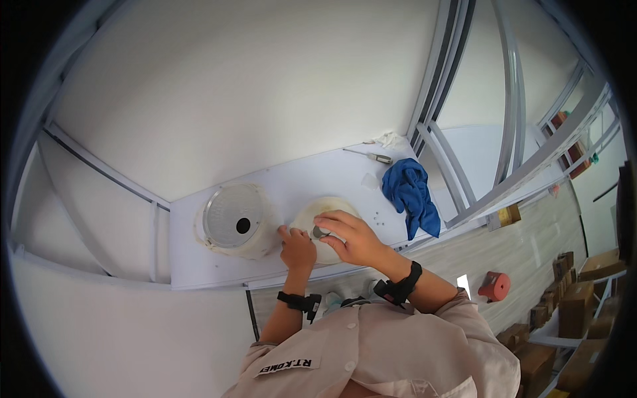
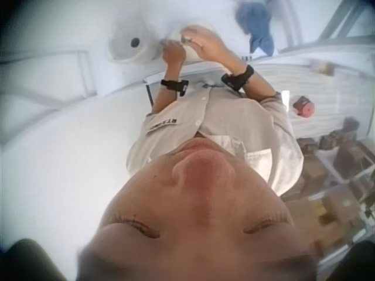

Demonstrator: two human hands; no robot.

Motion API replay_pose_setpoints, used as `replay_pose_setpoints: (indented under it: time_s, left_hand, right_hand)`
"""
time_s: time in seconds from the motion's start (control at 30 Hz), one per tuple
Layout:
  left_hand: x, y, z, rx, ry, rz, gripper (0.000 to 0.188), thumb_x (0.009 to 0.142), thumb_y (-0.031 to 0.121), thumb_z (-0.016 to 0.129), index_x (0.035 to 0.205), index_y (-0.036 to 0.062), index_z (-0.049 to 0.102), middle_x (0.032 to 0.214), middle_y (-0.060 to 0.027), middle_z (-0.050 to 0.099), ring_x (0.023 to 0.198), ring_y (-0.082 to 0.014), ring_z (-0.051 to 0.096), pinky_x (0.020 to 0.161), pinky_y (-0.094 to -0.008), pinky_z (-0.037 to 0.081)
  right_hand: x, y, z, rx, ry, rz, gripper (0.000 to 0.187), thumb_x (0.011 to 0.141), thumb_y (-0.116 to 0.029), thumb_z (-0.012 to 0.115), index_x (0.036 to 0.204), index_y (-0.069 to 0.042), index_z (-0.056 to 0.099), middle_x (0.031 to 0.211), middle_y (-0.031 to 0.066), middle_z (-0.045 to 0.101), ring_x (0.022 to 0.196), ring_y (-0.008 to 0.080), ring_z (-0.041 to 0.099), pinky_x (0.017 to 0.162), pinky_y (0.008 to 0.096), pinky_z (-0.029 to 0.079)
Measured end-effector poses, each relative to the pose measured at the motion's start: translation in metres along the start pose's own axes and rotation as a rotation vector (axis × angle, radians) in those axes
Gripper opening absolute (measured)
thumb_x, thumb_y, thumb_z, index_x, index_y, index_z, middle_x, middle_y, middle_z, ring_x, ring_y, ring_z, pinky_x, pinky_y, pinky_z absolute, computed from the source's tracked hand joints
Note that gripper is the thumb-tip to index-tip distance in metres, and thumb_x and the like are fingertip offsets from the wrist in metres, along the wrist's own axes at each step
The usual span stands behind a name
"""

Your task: The person uses a screwdriver to remove screws from a white plastic lid, then places the lid onto a white bucket. The person continues to use the screwdriver to tighten screws into the lid, securing it to the bucket.

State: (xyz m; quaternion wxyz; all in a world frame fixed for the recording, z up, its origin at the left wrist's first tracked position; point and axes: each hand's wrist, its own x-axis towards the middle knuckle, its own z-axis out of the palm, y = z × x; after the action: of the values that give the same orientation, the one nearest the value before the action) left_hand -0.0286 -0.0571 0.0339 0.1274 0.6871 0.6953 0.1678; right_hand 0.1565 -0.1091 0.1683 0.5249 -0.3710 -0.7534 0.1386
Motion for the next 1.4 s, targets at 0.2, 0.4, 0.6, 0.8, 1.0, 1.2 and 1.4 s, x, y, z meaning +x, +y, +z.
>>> replay_pose_setpoints:
  time_s: [0.2,0.4,0.6,0.8,1.0,1.2,1.4]
  left_hand:
    - [-0.003,0.014,-0.009,0.073,0.047,-0.022,0.022,0.101,0.024,0.067,0.115,0.0077,0.062,0.146,-0.0159,0.052,0.119,-0.0421,0.064,0.094,-0.0532,0.056]
    - [-0.008,0.032,-0.009,0.055,0.302,0.231,0.015,0.094,0.016,0.075,0.104,0.0069,0.068,0.131,-0.0147,0.063,0.124,-0.0416,0.060,0.095,-0.0514,0.054]
    - [-0.025,0.118,-0.014,-0.412,0.142,0.344,0.011,0.091,0.011,0.075,0.101,0.0054,0.071,0.104,-0.0134,0.072,0.102,-0.0357,0.068,0.086,-0.0479,0.054]
    - [-0.035,0.162,0.014,-0.267,-0.033,0.603,0.010,0.088,0.011,0.075,0.097,0.0112,0.076,0.093,-0.0049,0.076,0.090,-0.0282,0.068,0.078,-0.0428,0.055]
    - [-0.038,0.173,0.050,-0.082,0.003,0.739,0.006,0.086,0.014,0.073,0.090,0.0173,0.077,0.085,0.0003,0.074,0.088,-0.0229,0.065,0.083,-0.0402,0.049]
    - [-0.042,0.178,0.067,0.029,-0.071,0.688,0.011,0.085,0.014,0.075,0.094,0.0183,0.078,0.086,0.0007,0.075,0.089,-0.0221,0.065,0.084,-0.0413,0.049]
    - [-0.038,0.183,0.060,-0.016,-0.049,0.618,0.015,0.086,0.013,0.071,0.098,0.0176,0.079,0.084,-0.0007,0.074,0.089,-0.0237,0.066,0.084,-0.0425,0.049]
  right_hand:
    - [0.007,0.014,-0.043,0.051,0.046,0.021,0.044,0.089,-0.002,0.080,0.131,-0.004,0.068,0.128,0.0170,0.069,0.105,0.0356,0.072,0.086,0.0379,0.061]
    - [0.009,0.034,-0.085,0.073,0.138,0.027,0.047,0.087,0.001,0.082,0.131,-0.002,0.068,0.128,0.0192,0.069,0.108,0.0357,0.072,0.090,0.0365,0.060]
    - [-0.003,0.060,-0.123,0.091,0.205,0.045,0.047,0.088,0.000,0.084,0.132,-0.003,0.068,0.127,0.0168,0.071,0.107,0.0303,0.072,0.088,0.0344,0.059]
    - [-0.020,0.086,-0.150,0.170,0.280,0.091,0.049,0.089,-0.001,0.084,0.134,-0.004,0.066,0.130,0.0150,0.071,0.109,0.0264,0.071,0.082,0.0307,0.055]
    - [-0.031,0.095,-0.169,0.203,0.269,0.110,0.048,0.091,0.001,0.082,0.135,-0.002,0.064,0.131,0.0174,0.070,0.112,0.0251,0.071,0.086,0.0297,0.058]
    - [-0.039,0.103,-0.174,0.233,0.267,0.106,0.049,0.091,0.002,0.082,0.136,-0.001,0.063,0.131,0.0190,0.069,0.113,0.0259,0.071,0.087,0.0310,0.060]
    - [-0.043,0.107,-0.175,0.262,0.263,0.121,0.049,0.091,0.004,0.082,0.136,0.000,0.063,0.131,0.0192,0.068,0.112,0.0264,0.071,0.088,0.0316,0.060]
